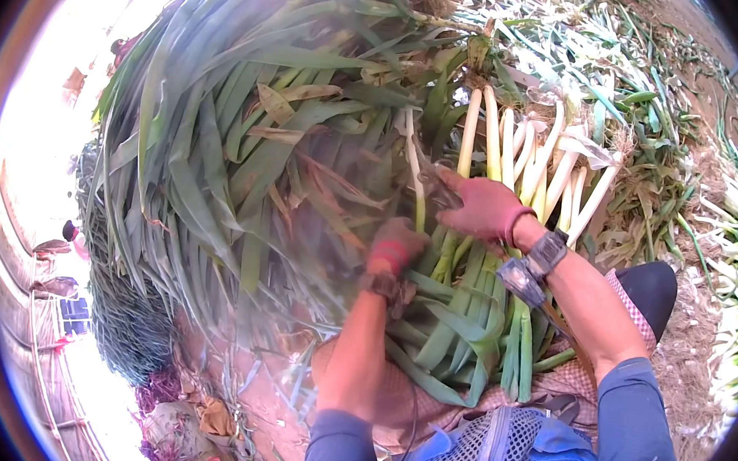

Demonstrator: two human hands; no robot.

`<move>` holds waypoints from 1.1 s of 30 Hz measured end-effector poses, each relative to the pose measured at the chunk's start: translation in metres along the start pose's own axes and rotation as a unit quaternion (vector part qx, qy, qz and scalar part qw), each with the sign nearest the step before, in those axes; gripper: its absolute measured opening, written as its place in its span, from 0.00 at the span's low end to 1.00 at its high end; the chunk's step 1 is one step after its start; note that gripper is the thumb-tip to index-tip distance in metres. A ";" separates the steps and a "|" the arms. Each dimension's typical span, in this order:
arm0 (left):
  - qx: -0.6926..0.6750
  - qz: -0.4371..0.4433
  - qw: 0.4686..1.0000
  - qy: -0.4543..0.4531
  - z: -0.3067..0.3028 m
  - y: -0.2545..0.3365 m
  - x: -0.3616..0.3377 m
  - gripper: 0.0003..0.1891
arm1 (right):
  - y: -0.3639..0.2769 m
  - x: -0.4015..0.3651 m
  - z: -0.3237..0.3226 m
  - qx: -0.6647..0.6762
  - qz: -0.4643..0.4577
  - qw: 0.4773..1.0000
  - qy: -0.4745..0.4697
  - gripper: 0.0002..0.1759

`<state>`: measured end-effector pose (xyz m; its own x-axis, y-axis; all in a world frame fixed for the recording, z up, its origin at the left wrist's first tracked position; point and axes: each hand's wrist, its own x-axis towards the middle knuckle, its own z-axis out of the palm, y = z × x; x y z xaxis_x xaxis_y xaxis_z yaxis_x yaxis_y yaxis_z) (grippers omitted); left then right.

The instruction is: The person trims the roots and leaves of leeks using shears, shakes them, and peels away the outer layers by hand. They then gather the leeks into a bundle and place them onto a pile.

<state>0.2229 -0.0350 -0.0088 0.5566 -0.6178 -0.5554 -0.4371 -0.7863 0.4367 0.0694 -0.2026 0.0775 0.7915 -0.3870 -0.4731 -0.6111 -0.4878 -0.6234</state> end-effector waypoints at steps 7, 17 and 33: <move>0.048 0.009 0.999 0.006 0.003 0.003 -0.006 0.21 | -0.015 0.025 -0.026 0.023 0.052 0.997 0.042 0.51; 0.116 0.003 0.993 -0.035 -0.007 0.021 -0.033 0.21 | 0.010 0.006 -0.002 0.016 -0.012 0.998 0.068 0.51; 0.251 0.144 0.952 -0.100 0.016 0.019 -0.124 0.16 | 0.023 -0.118 -0.008 0.000 0.009 1.000 0.021 0.51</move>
<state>0.1341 0.0263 0.0571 0.2394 -0.7556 -0.6097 -0.8611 -0.4553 0.2262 -0.0386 -0.1744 0.1235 0.7798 -0.4284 -0.4565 -0.6244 -0.4801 -0.6161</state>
